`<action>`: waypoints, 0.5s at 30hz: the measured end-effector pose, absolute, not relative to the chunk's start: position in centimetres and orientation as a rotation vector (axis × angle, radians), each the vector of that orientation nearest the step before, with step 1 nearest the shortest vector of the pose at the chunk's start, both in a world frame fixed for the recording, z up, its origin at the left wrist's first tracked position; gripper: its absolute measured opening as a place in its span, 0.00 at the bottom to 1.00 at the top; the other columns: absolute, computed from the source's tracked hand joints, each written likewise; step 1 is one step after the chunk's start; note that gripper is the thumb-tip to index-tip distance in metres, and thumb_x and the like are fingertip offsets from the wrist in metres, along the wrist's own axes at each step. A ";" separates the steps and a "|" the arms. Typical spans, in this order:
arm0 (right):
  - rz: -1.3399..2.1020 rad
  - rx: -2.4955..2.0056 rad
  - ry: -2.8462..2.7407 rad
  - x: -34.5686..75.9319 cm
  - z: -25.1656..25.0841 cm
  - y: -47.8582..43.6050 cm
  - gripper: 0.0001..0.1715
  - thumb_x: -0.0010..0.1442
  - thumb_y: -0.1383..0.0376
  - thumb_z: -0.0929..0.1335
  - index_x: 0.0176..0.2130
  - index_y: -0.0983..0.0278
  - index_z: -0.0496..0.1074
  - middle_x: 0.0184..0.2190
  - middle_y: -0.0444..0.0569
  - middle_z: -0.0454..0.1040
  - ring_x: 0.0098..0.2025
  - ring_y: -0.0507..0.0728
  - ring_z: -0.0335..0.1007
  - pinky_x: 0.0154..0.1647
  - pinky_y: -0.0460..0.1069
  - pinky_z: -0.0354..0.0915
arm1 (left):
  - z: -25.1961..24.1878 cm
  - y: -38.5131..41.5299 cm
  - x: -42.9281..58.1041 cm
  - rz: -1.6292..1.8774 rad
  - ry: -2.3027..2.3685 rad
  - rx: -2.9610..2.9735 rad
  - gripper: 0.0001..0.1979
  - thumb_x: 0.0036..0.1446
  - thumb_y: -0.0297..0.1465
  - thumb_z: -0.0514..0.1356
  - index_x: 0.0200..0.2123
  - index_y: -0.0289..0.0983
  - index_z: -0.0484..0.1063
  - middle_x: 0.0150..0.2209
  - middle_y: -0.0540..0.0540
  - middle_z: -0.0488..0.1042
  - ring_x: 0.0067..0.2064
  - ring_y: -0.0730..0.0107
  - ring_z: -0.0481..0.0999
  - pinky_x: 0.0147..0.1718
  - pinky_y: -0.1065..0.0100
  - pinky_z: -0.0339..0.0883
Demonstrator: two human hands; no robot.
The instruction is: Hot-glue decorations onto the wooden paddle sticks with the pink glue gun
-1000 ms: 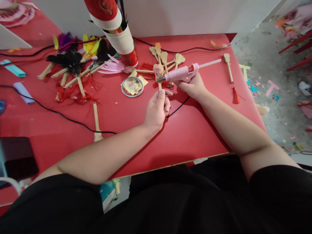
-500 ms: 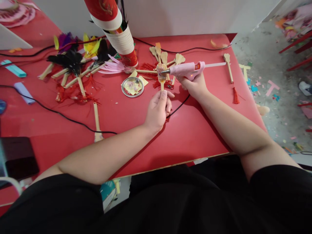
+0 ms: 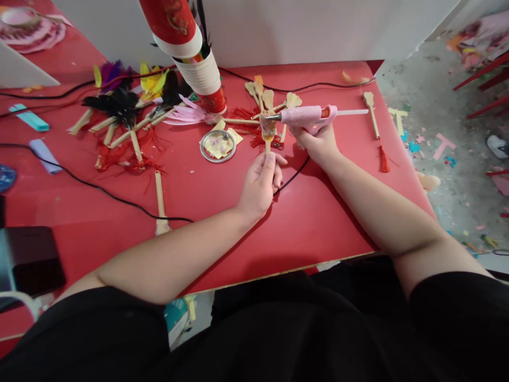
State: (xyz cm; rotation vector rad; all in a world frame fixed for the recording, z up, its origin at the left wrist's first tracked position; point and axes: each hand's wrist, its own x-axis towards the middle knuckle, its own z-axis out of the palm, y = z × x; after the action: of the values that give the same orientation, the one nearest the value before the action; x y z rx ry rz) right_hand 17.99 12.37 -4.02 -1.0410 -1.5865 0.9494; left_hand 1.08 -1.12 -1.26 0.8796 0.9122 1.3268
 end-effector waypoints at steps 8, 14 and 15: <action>0.923 -1.083 -1.541 17.6 -3.4 11.8 0.29 0.57 0.42 0.82 0.36 0.60 0.73 0.37 0.54 0.81 0.52 0.70 0.86 0.53 0.64 0.87 | -1.2 -1.2 1.0 1.332 0.989 0.913 0.21 0.78 0.51 0.64 0.40 0.40 0.77 0.21 0.55 0.64 0.22 0.75 0.60 0.21 0.72 0.53; 0.839 -1.100 -1.553 17.7 -3.4 11.7 0.29 0.59 0.41 0.81 0.40 0.59 0.73 0.39 0.53 0.80 0.52 0.68 0.85 0.54 0.62 0.87 | -1.2 -1.5 1.1 1.337 0.998 0.951 0.20 0.78 0.50 0.64 0.40 0.41 0.77 0.22 0.54 0.67 0.23 0.73 0.65 0.24 0.72 0.59; 0.848 -1.091 -1.562 17.8 -3.6 11.8 0.30 0.59 0.40 0.81 0.41 0.58 0.73 0.39 0.52 0.79 0.52 0.67 0.85 0.54 0.62 0.87 | -1.2 -1.5 1.1 1.333 0.991 0.953 0.20 0.78 0.50 0.64 0.40 0.41 0.77 0.22 0.54 0.67 0.23 0.73 0.65 0.24 0.72 0.59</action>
State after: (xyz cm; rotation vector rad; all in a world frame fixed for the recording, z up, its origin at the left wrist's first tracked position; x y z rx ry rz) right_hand 17.82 11.77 -3.56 -1.0905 -1.5624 0.8483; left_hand 1.07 -1.47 -1.18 0.9533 0.9911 1.3329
